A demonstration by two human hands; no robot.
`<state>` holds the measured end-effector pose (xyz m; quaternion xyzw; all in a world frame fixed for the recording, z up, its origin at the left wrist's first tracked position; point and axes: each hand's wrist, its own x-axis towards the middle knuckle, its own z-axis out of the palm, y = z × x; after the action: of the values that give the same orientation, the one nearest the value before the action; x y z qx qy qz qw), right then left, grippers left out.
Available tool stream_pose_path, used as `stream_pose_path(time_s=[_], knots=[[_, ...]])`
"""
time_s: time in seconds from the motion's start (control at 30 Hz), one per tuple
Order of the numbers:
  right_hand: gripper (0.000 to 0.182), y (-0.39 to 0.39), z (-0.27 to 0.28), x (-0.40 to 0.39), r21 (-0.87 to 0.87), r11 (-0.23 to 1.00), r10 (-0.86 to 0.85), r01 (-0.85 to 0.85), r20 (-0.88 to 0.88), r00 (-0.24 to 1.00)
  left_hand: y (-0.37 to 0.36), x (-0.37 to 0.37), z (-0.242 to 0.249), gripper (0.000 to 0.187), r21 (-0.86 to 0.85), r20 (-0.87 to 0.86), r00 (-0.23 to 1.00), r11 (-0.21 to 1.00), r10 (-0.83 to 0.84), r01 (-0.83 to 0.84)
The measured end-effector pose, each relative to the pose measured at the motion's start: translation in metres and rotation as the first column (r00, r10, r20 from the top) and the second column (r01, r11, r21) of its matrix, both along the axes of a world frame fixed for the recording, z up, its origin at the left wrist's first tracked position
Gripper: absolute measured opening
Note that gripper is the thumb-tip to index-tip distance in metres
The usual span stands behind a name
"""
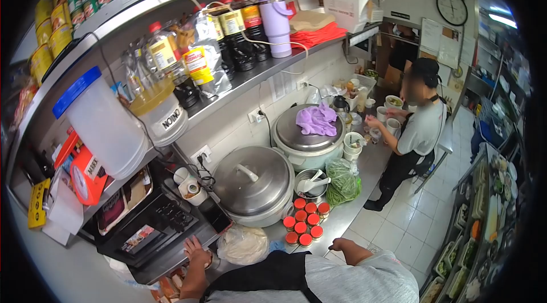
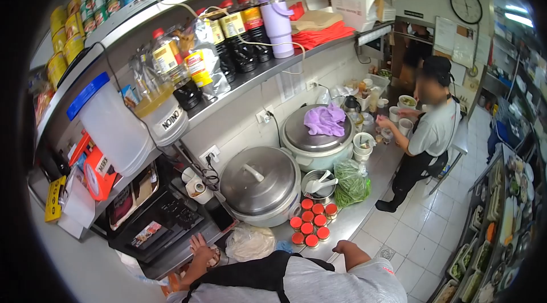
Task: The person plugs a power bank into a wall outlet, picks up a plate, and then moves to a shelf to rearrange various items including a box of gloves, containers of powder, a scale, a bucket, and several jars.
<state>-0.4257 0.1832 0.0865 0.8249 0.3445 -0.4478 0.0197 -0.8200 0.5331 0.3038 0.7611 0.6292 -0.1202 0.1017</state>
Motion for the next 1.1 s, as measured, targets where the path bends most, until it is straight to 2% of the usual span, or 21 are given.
stream_pose_path(time_s=[0.07,0.2,0.27,0.4,0.5,0.57,0.63,0.7,0.87,0.97,1.1], knots=[[0.052,-0.009,0.008,-0.003,0.013,0.998,-0.068,0.068,0.003,0.998,0.003,0.000,-0.005,0.104,0.000,-0.016,1.000,1.000,0.007,-0.007],[0.052,-0.025,-0.015,-0.009,0.030,0.992,-0.123,0.125,-0.060,0.991,0.001,0.003,0.001,0.107,-0.014,-0.012,1.000,1.000,0.025,-0.025],[0.051,-0.033,0.024,-0.022,0.000,0.985,-0.171,0.171,-0.064,0.983,0.006,0.001,-0.006,0.112,-0.013,-0.002,0.999,0.999,0.043,-0.043],[0.050,-0.046,0.008,-0.033,-0.034,0.976,-0.219,0.217,-0.080,0.972,0.015,-0.007,-0.023,0.114,0.026,0.015,0.999,0.999,0.030,-0.031],[0.053,-0.053,0.046,-0.041,-0.014,0.979,-0.204,0.203,-0.105,0.973,0.011,-0.003,-0.012,0.114,-0.042,0.022,1.000,0.999,0.020,-0.019],[0.054,-0.051,0.085,-0.045,0.007,0.980,-0.197,0.199,-0.120,0.973,0.015,-0.008,-0.024,0.115,0.009,0.024,0.999,1.000,0.022,-0.022],[0.054,-0.049,0.041,-0.037,-0.023,0.980,-0.200,0.199,-0.089,0.976,0.016,-0.008,-0.024,0.115,0.026,0.026,0.999,0.999,0.027,-0.027],[0.055,-0.047,0.023,-0.034,-0.028,0.981,-0.195,0.194,-0.069,0.978,0.007,-0.004,-0.012,0.115,0.007,0.025,0.999,0.999,0.035,-0.035],[0.049,-0.036,0.039,-0.032,0.034,0.979,-0.198,0.200,-0.054,0.979,0.008,-0.005,-0.013,0.115,0.009,0.027,0.999,0.999,0.037,-0.037],[0.055,-0.036,0.069,-0.035,0.045,0.988,-0.140,0.146,-0.103,0.985,0.003,-0.001,-0.005,0.112,0.002,-0.012,0.999,0.999,0.040,-0.040],[0.054,-0.047,0.030,-0.030,0.017,0.982,-0.185,0.186,-0.045,0.982,0.011,-0.006,-0.018,0.117,0.018,0.030,0.999,0.999,0.037,-0.037]])
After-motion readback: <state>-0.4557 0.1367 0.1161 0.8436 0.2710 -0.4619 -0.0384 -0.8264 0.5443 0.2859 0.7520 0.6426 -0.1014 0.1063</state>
